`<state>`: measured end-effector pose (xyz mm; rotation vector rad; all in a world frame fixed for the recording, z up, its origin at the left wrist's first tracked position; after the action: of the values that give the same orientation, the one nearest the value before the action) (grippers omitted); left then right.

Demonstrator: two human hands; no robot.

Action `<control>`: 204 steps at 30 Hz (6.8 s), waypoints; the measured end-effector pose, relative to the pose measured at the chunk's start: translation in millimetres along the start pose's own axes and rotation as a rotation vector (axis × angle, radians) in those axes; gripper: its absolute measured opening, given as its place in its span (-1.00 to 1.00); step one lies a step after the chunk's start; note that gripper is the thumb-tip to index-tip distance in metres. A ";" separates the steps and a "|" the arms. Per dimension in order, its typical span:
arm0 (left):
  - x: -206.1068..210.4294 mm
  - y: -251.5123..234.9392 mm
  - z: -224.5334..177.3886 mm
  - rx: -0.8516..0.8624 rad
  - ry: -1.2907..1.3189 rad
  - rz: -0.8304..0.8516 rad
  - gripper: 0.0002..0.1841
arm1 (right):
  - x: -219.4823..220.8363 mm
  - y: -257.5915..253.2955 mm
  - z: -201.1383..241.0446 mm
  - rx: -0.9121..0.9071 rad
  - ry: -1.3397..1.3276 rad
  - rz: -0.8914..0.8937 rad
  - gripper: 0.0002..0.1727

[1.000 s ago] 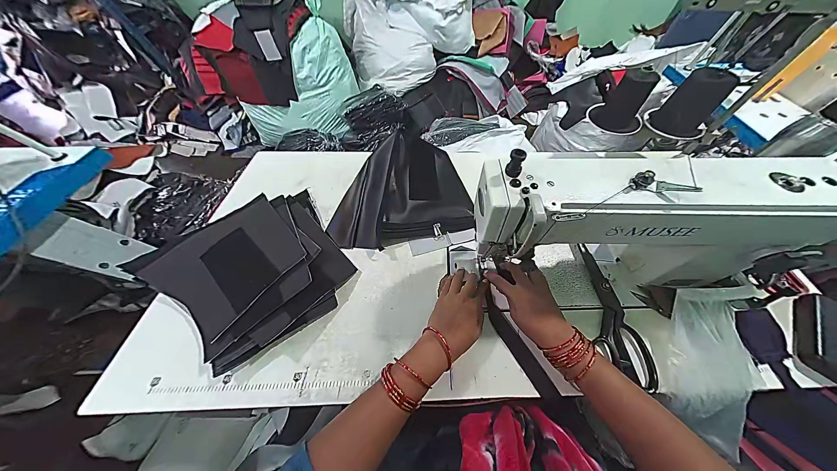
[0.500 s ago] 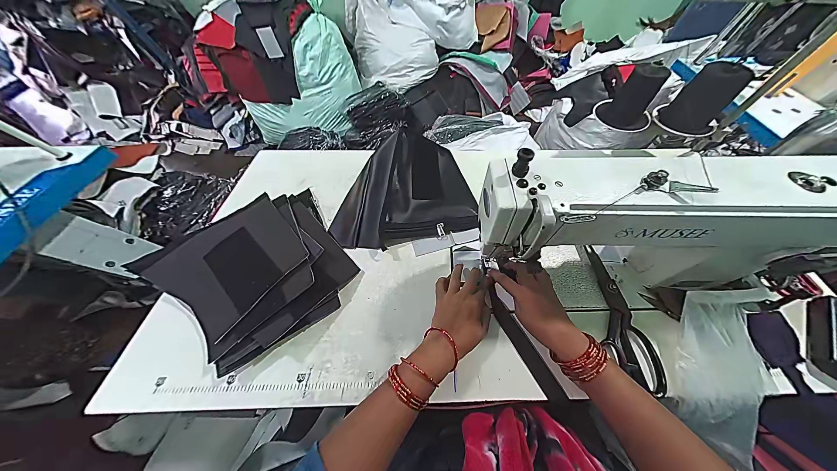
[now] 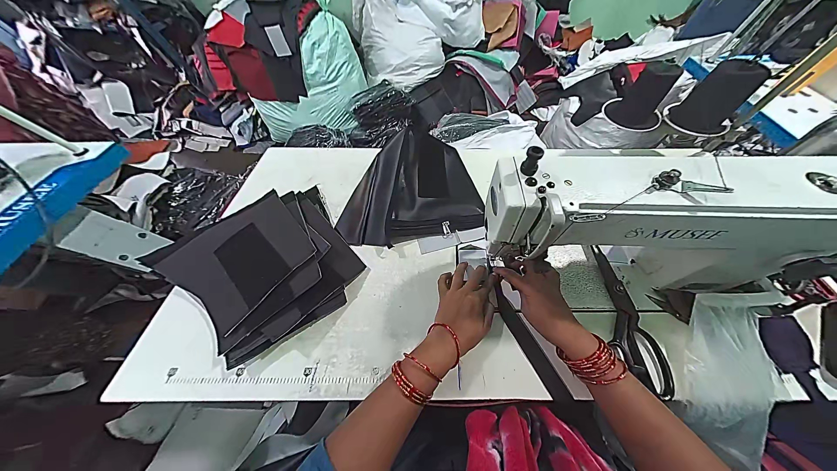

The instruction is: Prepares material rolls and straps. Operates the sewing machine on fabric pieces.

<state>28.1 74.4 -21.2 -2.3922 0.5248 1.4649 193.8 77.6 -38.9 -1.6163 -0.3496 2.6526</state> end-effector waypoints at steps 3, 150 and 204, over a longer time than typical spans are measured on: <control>1.1 0.4 1.1 0.004 0.003 -0.013 -0.45 | -1.3 -0.3 2.3 0.002 0.009 -0.002 -0.27; -13.6 -12.3 -3.5 -0.118 0.086 -0.153 -0.75 | -13.8 -1.7 36.0 0.111 -0.052 0.168 -0.53; -2.7 -16.8 1.5 -0.063 0.063 -0.130 -0.66 | -18.5 -9.0 10.2 0.013 0.093 0.126 -0.45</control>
<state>33.3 90.4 -18.6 -2.4766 0.3342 1.3747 192.6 82.2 -16.5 -1.8076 -0.2352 2.6491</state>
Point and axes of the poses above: each hand's wrist, its own y-axis away from the middle knuckle, its own x-axis out of the palm, z = x × y, the point moved 3 cm from there along -y, towards the middle knuckle, and after that the axes turned 6 degrees about -z, right-handed, at the moved point
